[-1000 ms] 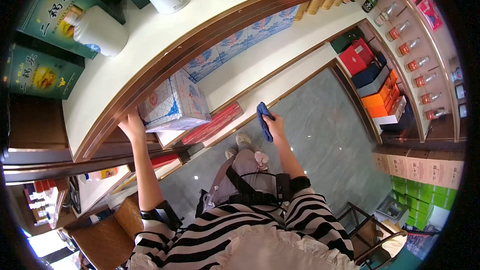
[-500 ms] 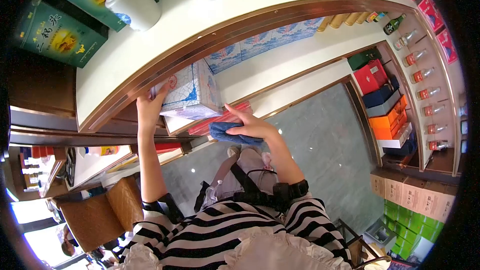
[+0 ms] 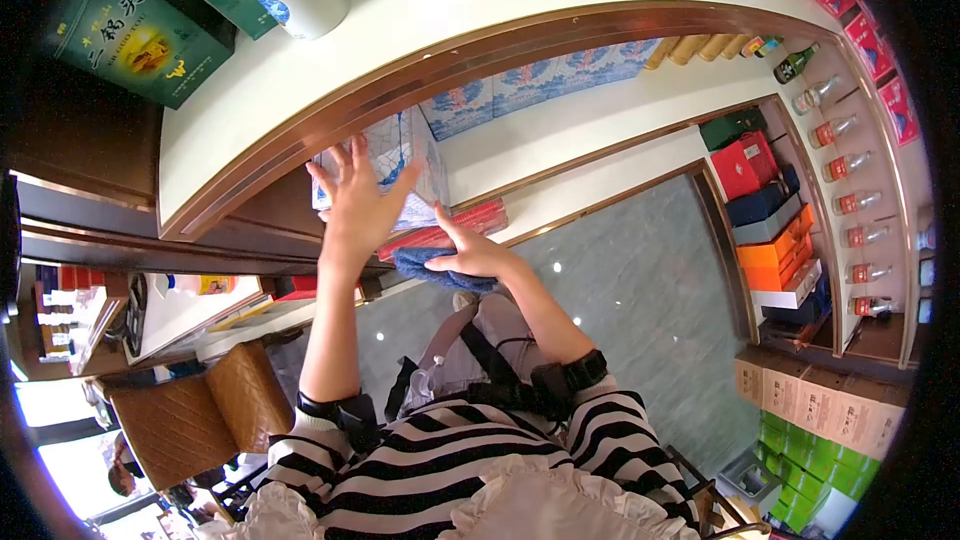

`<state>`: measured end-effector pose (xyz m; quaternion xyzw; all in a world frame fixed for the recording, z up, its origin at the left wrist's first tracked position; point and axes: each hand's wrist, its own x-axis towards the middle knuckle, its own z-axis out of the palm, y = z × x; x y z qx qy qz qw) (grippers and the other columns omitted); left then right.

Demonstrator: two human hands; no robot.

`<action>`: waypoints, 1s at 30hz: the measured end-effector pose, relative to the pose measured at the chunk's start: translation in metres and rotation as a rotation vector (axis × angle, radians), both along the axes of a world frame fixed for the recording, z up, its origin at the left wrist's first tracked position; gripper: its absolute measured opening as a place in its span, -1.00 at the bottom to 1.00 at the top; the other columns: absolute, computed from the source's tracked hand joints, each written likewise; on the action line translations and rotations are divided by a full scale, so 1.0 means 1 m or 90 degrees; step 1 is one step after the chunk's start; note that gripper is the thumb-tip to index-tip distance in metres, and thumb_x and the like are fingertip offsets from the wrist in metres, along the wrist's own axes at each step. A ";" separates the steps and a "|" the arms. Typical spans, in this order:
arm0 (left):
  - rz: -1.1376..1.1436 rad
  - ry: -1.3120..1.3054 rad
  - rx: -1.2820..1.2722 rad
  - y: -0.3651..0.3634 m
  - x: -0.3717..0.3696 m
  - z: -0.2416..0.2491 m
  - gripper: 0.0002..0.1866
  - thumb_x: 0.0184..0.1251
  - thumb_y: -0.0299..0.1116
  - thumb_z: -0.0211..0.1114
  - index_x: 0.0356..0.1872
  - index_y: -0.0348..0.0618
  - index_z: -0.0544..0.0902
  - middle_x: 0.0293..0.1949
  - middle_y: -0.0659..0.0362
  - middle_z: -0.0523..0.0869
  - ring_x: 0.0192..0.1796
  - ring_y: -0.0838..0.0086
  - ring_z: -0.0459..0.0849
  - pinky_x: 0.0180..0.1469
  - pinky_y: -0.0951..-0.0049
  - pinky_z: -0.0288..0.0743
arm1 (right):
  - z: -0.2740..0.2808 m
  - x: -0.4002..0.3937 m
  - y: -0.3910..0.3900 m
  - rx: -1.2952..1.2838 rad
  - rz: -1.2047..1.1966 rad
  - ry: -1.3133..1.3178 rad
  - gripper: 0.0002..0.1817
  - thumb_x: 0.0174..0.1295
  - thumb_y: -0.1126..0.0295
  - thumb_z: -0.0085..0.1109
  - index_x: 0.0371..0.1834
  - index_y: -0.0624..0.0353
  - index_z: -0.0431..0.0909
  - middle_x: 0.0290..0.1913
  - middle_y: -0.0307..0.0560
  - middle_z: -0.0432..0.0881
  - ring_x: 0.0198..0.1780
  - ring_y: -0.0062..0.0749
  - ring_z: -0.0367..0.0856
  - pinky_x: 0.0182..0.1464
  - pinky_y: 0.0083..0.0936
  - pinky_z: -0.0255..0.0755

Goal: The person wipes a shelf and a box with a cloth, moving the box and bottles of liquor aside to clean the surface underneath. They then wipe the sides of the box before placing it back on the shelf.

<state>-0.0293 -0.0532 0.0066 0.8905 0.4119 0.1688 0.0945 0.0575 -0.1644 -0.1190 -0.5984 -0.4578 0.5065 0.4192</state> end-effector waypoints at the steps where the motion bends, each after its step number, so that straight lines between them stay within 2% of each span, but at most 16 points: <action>1: 0.025 0.088 0.065 -0.007 0.007 0.008 -0.15 0.04 0.15 0.05 0.17 -0.40 0.09 0.18 -0.29 0.07 0.26 -0.16 -0.09 0.22 -0.09 -0.19 | 0.003 0.001 0.000 -0.029 0.010 0.070 0.02 -0.09 0.25 0.23 0.27 0.31 -0.35 0.25 0.26 0.02 0.15 -0.35 0.28 0.18 -0.54 0.04; 2: 0.058 0.122 -0.040 -0.017 0.010 0.019 -0.13 0.03 0.13 0.06 0.17 -0.42 0.06 0.18 -0.34 0.00 0.23 -0.29 -0.16 0.09 -0.19 0.07 | 0.006 0.003 0.000 -0.058 0.020 0.141 0.02 -0.09 0.24 0.23 0.27 0.32 -0.33 0.27 0.25 -0.02 0.18 -0.35 0.24 0.19 -0.53 0.02; 6: 0.058 0.136 0.041 -0.011 0.005 0.005 -0.13 0.02 0.11 0.07 0.17 -0.44 0.06 0.18 -0.34 0.00 0.20 -0.38 -0.19 -0.04 -0.21 0.23 | 0.011 0.001 0.001 -0.028 -0.002 0.112 -0.02 -0.10 0.24 0.23 0.28 0.29 -0.26 0.27 0.21 0.01 0.21 -0.36 0.19 0.20 -0.52 0.02; 9: -0.081 0.039 0.072 0.005 -0.014 0.003 -0.20 -0.05 -0.05 0.19 0.13 -0.44 0.16 0.14 -0.33 0.12 0.26 -0.17 -0.07 0.16 -0.05 0.06 | 0.007 0.014 -0.003 -0.035 0.042 0.067 -0.05 -0.10 0.26 0.23 0.29 0.24 -0.20 0.28 0.16 0.00 0.20 -0.34 0.21 0.17 -0.53 0.06; 10: -0.128 -0.020 0.024 0.013 -0.019 0.005 -0.22 -0.14 -0.19 0.27 0.12 -0.41 0.19 0.15 -0.28 0.16 0.29 -0.04 -0.08 0.26 0.10 -0.09 | 0.008 0.018 -0.006 -0.021 0.008 0.062 -0.06 -0.11 0.29 0.24 0.29 0.22 -0.18 0.28 0.15 0.02 0.21 -0.34 0.20 0.17 -0.55 0.06; 11: -0.127 -0.020 0.024 0.020 -0.024 0.009 -0.22 -0.14 -0.19 0.27 0.12 -0.41 0.19 0.15 -0.28 0.16 0.29 -0.04 -0.08 0.26 0.10 -0.09 | 0.010 0.022 -0.009 -0.008 -0.027 0.056 -0.07 -0.11 0.32 0.24 0.29 0.20 -0.17 0.27 0.14 0.04 0.21 -0.34 0.18 0.16 -0.56 0.07; 12: -0.179 -0.043 -0.055 0.025 -0.027 0.016 -0.23 -0.17 -0.24 0.28 0.12 -0.39 0.20 0.15 -0.25 0.17 0.30 -0.02 -0.08 0.27 0.12 -0.12 | 0.014 0.025 -0.012 0.058 -0.059 0.074 -0.12 -0.08 0.43 0.19 0.31 0.08 -0.15 0.07 -0.02 0.33 -0.15 -0.53 0.44 -0.11 -0.62 0.30; 13: -0.231 -0.065 -0.134 0.030 -0.031 0.020 -0.23 -0.20 -0.29 0.30 0.12 -0.37 0.21 0.16 -0.21 0.18 0.30 0.00 -0.09 0.28 0.15 -0.15 | 0.016 0.029 -0.016 0.057 -0.057 0.074 -0.12 -0.08 0.43 0.19 0.31 0.08 -0.15 0.07 -0.02 0.33 -0.15 -0.53 0.44 -0.11 -0.62 0.30; 15: -0.203 -0.018 -0.137 0.039 -0.038 0.017 -0.21 -0.27 -0.38 0.32 0.14 -0.30 0.21 0.18 -0.18 0.17 0.31 0.02 -0.09 0.30 0.20 -0.17 | 0.022 0.038 -0.022 0.014 -0.099 0.199 -0.11 -0.09 0.47 0.18 0.31 0.02 -0.14 0.06 -0.08 0.33 -0.21 -0.59 0.43 -0.19 -0.67 0.31; 16: -0.225 -0.007 -0.165 0.043 -0.040 0.017 -0.19 -0.28 -0.39 0.31 0.15 -0.27 0.20 0.19 -0.16 0.17 0.31 0.04 -0.09 0.30 0.21 -0.19 | 0.026 0.042 -0.024 0.015 -0.104 0.184 -0.11 -0.12 0.48 0.19 0.31 -0.03 -0.12 0.05 -0.10 0.32 -0.29 -0.62 0.41 -0.22 -0.70 0.30; 17: -0.247 0.004 -0.193 0.048 -0.043 0.017 -0.18 -0.29 -0.41 0.31 0.16 -0.24 0.18 0.19 -0.14 0.17 0.31 0.07 -0.09 0.31 0.22 -0.21 | 0.031 0.043 -0.025 0.015 -0.105 0.183 -0.11 -0.12 0.48 0.19 0.31 -0.03 -0.12 0.05 -0.10 0.32 -0.29 -0.62 0.41 -0.22 -0.70 0.30; 19: -0.303 0.009 -0.203 0.062 -0.048 0.015 -0.16 -0.30 -0.45 0.29 0.20 -0.12 0.16 0.21 -0.06 0.16 0.33 0.13 -0.11 0.33 0.23 -0.32 | 0.039 0.045 -0.027 0.020 -0.107 0.188 -0.09 -0.13 0.43 0.23 0.31 0.00 -0.11 0.08 0.04 0.29 -0.08 -0.48 0.36 -0.04 -0.65 0.23; 22: -0.271 0.032 -0.228 0.063 -0.054 0.013 -0.15 -0.27 -0.53 0.24 0.22 0.06 0.14 0.26 0.02 0.08 0.34 0.19 -0.16 0.32 0.21 -0.46 | 0.030 0.044 -0.028 0.069 -0.111 0.272 -0.09 -0.13 0.48 0.21 0.31 0.01 -0.12 0.05 -0.01 0.32 -0.09 -0.49 0.37 -0.05 -0.68 0.23; 26: -0.237 0.110 -0.154 0.061 -0.054 0.021 -0.13 -0.27 -0.60 0.20 0.24 0.13 0.12 0.27 0.01 0.04 0.35 0.24 -0.22 0.32 0.20 -0.47 | 0.029 0.033 -0.014 0.120 -0.034 0.331 -0.07 -0.10 0.51 0.17 0.32 0.01 -0.22 0.04 -0.01 0.33 -0.09 -0.52 0.39 -0.10 -0.69 0.28; 29: -0.203 0.114 -0.279 0.062 -0.053 0.026 -0.14 -0.26 -0.68 0.14 0.22 0.19 0.16 0.27 0.04 0.03 0.33 0.20 -0.14 0.32 0.27 -0.33 | 0.025 0.020 0.002 0.039 0.017 0.322 -0.03 -0.09 0.52 0.16 0.32 0.03 -0.33 0.09 0.00 0.27 -0.15 -0.56 0.41 -0.17 -0.69 0.31; 30: -0.196 0.066 -0.328 0.063 -0.055 0.025 -0.15 -0.27 -0.71 0.10 0.20 0.21 0.19 0.26 0.02 0.05 0.32 0.18 -0.09 0.31 0.31 -0.22 | 0.026 0.006 0.009 0.143 -0.024 0.323 0.01 -0.09 0.54 0.16 0.31 0.04 -0.41 0.17 0.00 0.18 -0.17 -0.55 0.43 -0.17 -0.68 0.32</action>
